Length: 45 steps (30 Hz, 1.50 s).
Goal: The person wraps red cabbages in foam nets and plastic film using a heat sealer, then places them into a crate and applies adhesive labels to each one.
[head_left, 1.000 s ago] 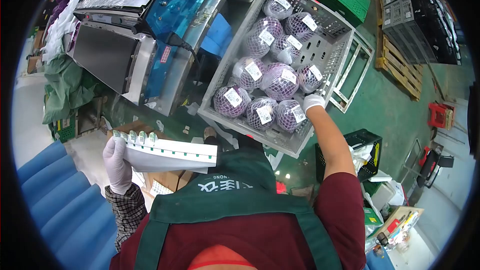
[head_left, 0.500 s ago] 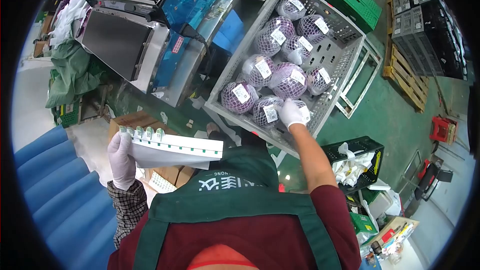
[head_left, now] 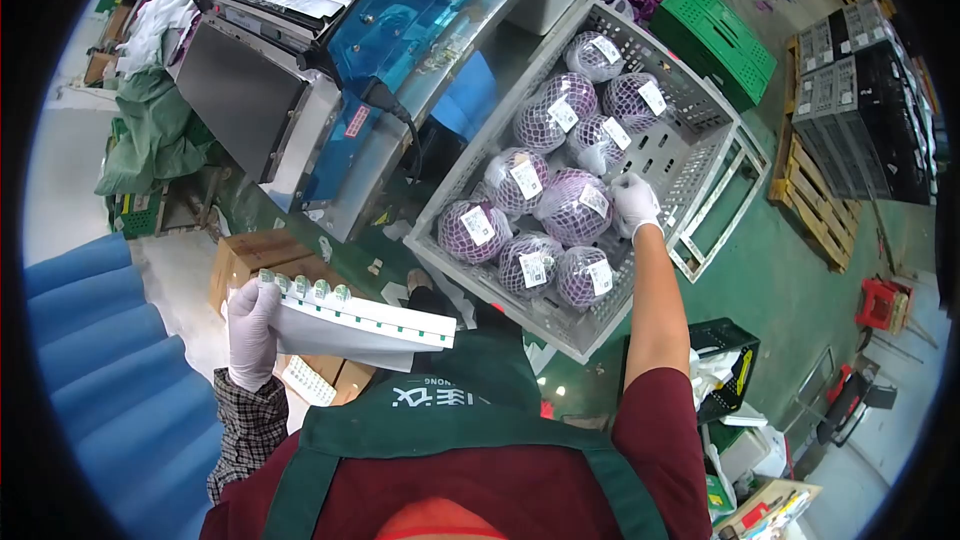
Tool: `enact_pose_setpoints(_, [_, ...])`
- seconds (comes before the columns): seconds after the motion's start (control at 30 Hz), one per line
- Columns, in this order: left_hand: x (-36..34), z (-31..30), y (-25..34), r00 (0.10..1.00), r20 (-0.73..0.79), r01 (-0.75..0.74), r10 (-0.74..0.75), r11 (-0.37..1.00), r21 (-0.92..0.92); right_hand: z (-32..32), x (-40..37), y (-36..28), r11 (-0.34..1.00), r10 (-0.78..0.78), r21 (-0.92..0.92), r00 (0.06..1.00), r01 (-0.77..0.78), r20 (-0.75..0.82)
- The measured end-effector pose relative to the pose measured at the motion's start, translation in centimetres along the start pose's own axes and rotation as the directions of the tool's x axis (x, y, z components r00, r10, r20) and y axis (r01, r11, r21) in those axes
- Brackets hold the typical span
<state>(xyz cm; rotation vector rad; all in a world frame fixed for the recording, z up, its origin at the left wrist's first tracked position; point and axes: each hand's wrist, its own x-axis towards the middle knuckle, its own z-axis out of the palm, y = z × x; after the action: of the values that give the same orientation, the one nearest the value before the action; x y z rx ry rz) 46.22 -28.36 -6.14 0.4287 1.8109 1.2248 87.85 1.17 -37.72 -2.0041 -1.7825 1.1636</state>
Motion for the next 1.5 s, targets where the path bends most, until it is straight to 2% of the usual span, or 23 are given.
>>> enact_pose_setpoints(0.1, [0.0,0.8,-0.2,1.0,-0.002,-0.007,0.007,0.999,0.05,-1.8,-2.0,-4.6,0.85,-0.125,-0.501,0.986,0.163,0.108])
enact_pose_setpoints(0.17, [-0.2,1.2,0.0,1.0,0.002,-0.026,0.026,0.995,0.093,-4.4,-2.7,-6.8,0.745,-0.122,-0.632,0.976,0.212,0.183])
enact_pose_setpoints(0.23, [0.0,1.4,0.3,1.0,0.002,-0.024,0.023,0.995,0.096,-5.5,-1.7,-6.8,0.819,-0.185,-0.555,0.983,0.148,-0.011])
enact_pose_setpoints(0.3, [-0.5,1.6,0.4,1.0,-0.019,-0.003,0.004,0.998,0.07,-5.8,-2.0,-7.2,1.0,0.024,0.0,0.974,-0.025,0.223])
enact_pose_setpoints(0.33, [-0.6,2.0,0.5,0.999,-0.034,0.003,-0.001,0.999,0.043,-5.6,-1.9,-8.0,0.949,0.064,0.266,0.928,-0.171,0.368])
enact_pose_setpoints(0.37, [-0.6,2.2,0.5,0.999,-0.051,0.007,-0.006,1.0,0.015,-4.0,-2.7,-8.7,0.848,-0.002,0.484,0.912,-0.215,0.409])
enact_pose_setpoints(0.43, [-0.9,1.9,0.2,0.999,-0.029,0.027,-0.027,1.0,-0.001,0.4,-2.6,-9.3,0.843,-0.175,0.527,0.871,-0.109,0.459])
enact_pose_setpoints(0.5, [-1.1,1.2,-0.3,0.999,-0.022,0.029,-0.028,0.999,0.027,4.6,-1.1,-8.9,0.829,-0.183,0.54,0.842,-0.145,0.507])
enact_pose_setpoints(0.6, [-1.8,0.8,-0.6,0.993,-0.1,0.055,-0.055,0.998,0.0,6.0,-0.1,-11.0,0.891,-0.056,0.428,0.899,-0.152,0.435])
enact_pose_setpoints(0.63, [-2.0,0.7,-0.8,0.989,-0.133,0.064,-0.065,0.998,-0.011,7.2,1.1,-10.2,0.913,-0.07,0.396,0.92,-0.097,0.387])
enact_pose_setpoints(0.73, [-2.5,0.0,-1.5,0.985,-0.154,0.074,-0.078,0.997,-0.034,9.1,3.3,-9.4,0.983,-0.178,0.027,0.93,0.179,0.321])
enact_pose_setpoints(0.8, [-2.6,-0.7,-2.0,0.986,-0.153,0.07,-0.073,0.997,-0.02,10.3,4.0,-9.0,0.904,-0.275,-0.24,0.91,0.354,0.31])
enact_pose_setpoints(0.9, [-3.1,-1.2,-2.4,0.984,-0.161,0.08,-0.081,0.997,-0.012,5.9,1.1,-14.1,0.736,-0.254,-0.603,0.952,0.306,0.173])
enact_pose_setpoints(1.0, [-3.0,-1.5,-2.4,0.984,-0.164,0.069,-0.075,0.997,-0.044,4.7,1.7,-13.6,0.926,-0.219,-0.273,0.96,0.261,0.174])
enact_pose_setpoints(1.03, [-3.0,-1.8,-2.5,0.984,-0.159,0.074,-0.079,0.997,-0.034,4.9,0.0,-13.9,0.974,-0.169,0.191,0.951,0.122,0.258])
enact_pose_setpoints(1.07, [-2.9,-2.0,-2.5,0.985,-0.15,0.079,-0.081,0.997,-0.025,6.4,-1.2,-13.1,0.903,-0.131,0.425,0.908,-0.056,0.398])
enact_pose_setpoints(1.1, [-2.7,-1.9,-2.5,0.986,-0.139,0.093,-0.097,0.995,-0.037,6.3,-4.6,-15.0,0.838,-0.048,0.505,0.893,-0.209,0.448])
enact_pose_setpoints(1.13, [-2.5,-1.6,-2.3,0.986,-0.127,0.104,-0.11,0.993,-0.048,9.1,-5.3,-13.3,0.799,-0.104,0.572,0.893,-0.186,0.437])
enact_pose_setpoints(1.17, [-2.4,-1.4,-2.1,0.986,-0.119,0.113,-0.118,0.992,-0.054,10.3,-7.0,-13.6,0.653,-0.058,0.679,0.873,-0.334,0.485])
enact_pose_setpoints(1.23, [-2.2,-1.3,-1.7,0.988,-0.107,0.107,-0.113,0.993,-0.06,12.6,-8.4,-13.3,0.651,-0.007,0.698,0.917,-0.298,0.398])
enact_pose_setpoints(1.3, [-2.1,-1.6,-1.8,0.989,-0.095,0.106,-0.111,0.993,-0.06,14.6,-8.7,-11.5,0.845,-0.112,0.534,0.983,0.019,0.142])
enact_pose_setpoints(1.4, [-1.9,-2.5,-2.4,0.99,-0.089,0.106,-0.109,0.993,-0.044,16.2,-9.3,-10.0,0.886,0.012,0.461,0.996,-0.053,0.093])
enact_pose_setpoints(1.5, [-1.7,-2.7,-2.2,0.99,-0.092,0.106,-0.107,0.994,-0.015,17.3,-9.8,-9.3,0.943,-0.08,0.32,0.996,0.091,-0.046])
